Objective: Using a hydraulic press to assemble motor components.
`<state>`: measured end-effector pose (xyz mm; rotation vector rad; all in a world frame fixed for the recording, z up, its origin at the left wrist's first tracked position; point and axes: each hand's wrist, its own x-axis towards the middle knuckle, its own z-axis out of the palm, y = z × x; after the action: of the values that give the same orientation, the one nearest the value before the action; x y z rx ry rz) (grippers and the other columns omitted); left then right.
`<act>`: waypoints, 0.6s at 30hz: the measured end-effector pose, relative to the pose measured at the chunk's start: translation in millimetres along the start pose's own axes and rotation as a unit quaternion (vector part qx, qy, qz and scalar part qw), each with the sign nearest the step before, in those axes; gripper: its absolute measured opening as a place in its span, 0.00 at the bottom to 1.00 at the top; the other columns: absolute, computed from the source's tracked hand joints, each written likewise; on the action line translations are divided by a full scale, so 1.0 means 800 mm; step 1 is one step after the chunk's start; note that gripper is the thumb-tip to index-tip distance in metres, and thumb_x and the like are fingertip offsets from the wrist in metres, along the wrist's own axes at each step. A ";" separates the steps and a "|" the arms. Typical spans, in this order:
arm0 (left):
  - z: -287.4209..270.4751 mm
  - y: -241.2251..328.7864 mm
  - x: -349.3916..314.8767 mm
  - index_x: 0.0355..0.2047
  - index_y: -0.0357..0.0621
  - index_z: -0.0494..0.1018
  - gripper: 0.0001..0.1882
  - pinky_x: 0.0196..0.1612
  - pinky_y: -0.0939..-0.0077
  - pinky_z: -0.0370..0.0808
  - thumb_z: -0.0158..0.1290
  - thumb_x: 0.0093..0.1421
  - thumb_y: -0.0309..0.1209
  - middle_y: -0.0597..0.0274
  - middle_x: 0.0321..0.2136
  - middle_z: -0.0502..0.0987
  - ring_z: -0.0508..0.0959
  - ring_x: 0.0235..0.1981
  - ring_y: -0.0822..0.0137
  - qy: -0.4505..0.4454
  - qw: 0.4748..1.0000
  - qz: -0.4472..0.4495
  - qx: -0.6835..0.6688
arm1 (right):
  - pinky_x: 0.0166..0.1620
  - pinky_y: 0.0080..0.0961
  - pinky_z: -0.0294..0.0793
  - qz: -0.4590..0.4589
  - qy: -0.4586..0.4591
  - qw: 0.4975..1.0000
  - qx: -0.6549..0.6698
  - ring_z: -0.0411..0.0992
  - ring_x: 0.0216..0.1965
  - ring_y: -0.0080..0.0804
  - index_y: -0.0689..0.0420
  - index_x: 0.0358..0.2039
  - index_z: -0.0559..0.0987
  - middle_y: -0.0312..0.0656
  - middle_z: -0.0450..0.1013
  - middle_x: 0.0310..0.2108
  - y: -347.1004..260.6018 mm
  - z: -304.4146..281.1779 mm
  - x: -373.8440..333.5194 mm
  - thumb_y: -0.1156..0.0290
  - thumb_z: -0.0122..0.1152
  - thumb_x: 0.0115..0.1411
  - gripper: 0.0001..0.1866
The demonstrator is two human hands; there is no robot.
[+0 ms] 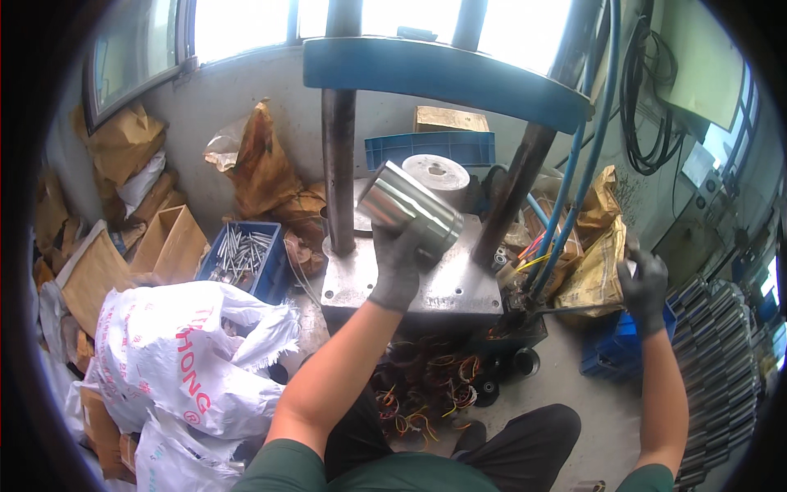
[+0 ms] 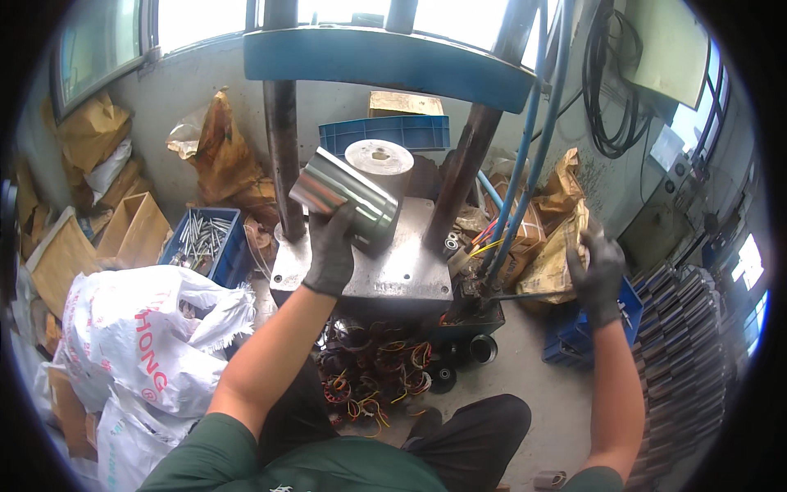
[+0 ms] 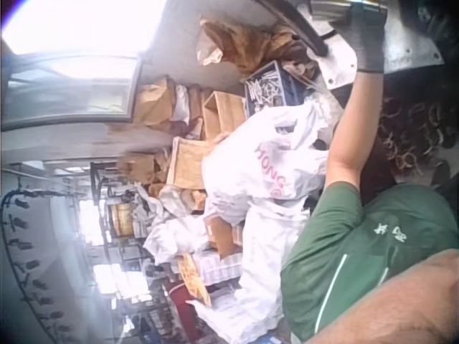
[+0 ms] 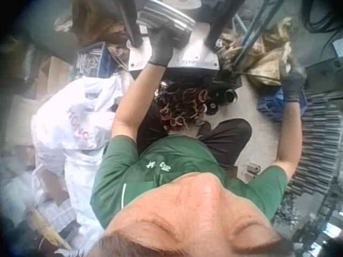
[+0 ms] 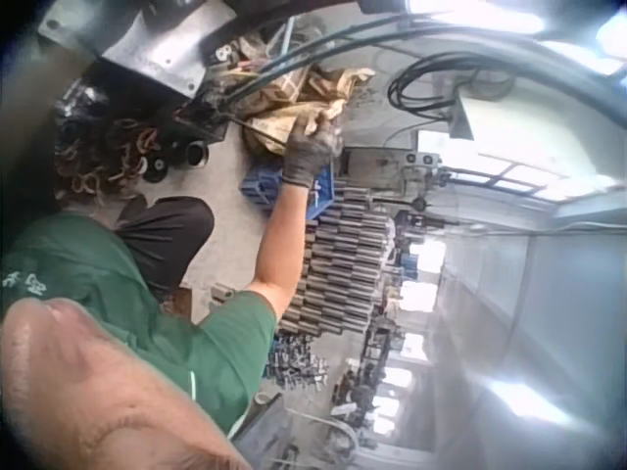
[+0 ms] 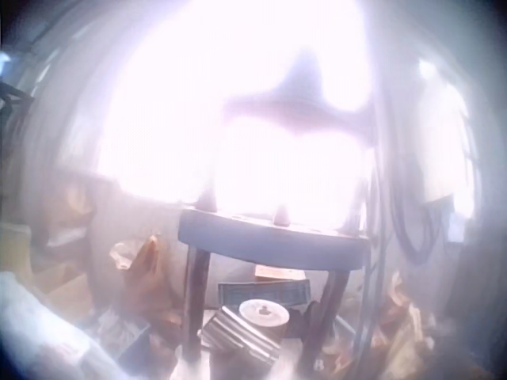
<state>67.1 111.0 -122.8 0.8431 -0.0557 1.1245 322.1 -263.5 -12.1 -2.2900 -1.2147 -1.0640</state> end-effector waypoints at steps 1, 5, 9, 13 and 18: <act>-0.013 0.000 -0.019 0.69 0.41 0.62 0.37 0.63 0.60 0.80 0.65 0.65 0.33 0.56 0.59 0.75 0.77 0.62 0.60 0.002 0.998 -0.018 -0.055 | 0.66 0.51 0.70 -0.061 0.010 0.995 -0.082 0.80 0.45 0.49 0.59 0.50 0.83 0.48 0.81 0.41 -0.009 -0.014 -0.025 0.64 0.68 0.63 0.17; -0.068 -0.010 -0.063 0.69 0.41 0.63 0.38 0.63 0.58 0.79 0.65 0.65 0.43 0.56 0.59 0.74 0.77 0.61 0.58 0.035 0.992 -0.077 -0.096 | 0.72 0.53 0.60 -0.132 -0.106 0.981 -0.093 0.78 0.48 0.52 0.55 0.47 0.81 0.49 0.79 0.43 -0.091 -0.070 -0.115 0.67 0.70 0.56 0.18; -0.097 -0.020 -0.067 0.64 0.41 0.69 0.33 0.60 0.55 0.82 0.67 0.65 0.42 0.57 0.52 0.78 0.81 0.55 0.57 0.119 0.973 -0.172 -0.100 | 0.60 0.51 0.76 -0.190 -0.165 0.965 0.070 0.78 0.51 0.55 0.57 0.44 0.81 0.49 0.79 0.49 -0.200 -0.071 -0.128 0.72 0.74 0.50 0.19; -0.105 -0.019 -0.064 0.69 0.43 0.65 0.37 0.63 0.53 0.80 0.67 0.64 0.40 0.55 0.57 0.76 0.79 0.60 0.56 0.068 0.976 -0.178 -0.107 | 0.47 0.38 0.86 -0.069 -0.229 0.931 0.277 0.81 0.50 0.47 0.62 0.58 0.78 0.53 0.77 0.54 -0.285 -0.009 -0.078 0.71 0.80 0.55 0.31; -0.108 -0.014 -0.068 0.71 0.44 0.63 0.39 0.63 0.54 0.81 0.67 0.65 0.39 0.53 0.58 0.75 0.79 0.60 0.56 0.047 0.969 -0.202 -0.137 | 0.51 0.34 0.84 -0.113 -0.214 0.885 0.397 0.81 0.52 0.39 0.61 0.71 0.65 0.53 0.75 0.58 -0.358 0.150 -0.017 0.66 0.85 0.53 0.50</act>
<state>19.3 120.8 -213.3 0.5223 0.0381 0.7491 139.2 -34.6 -115.3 -1.7681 -1.7056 -0.0221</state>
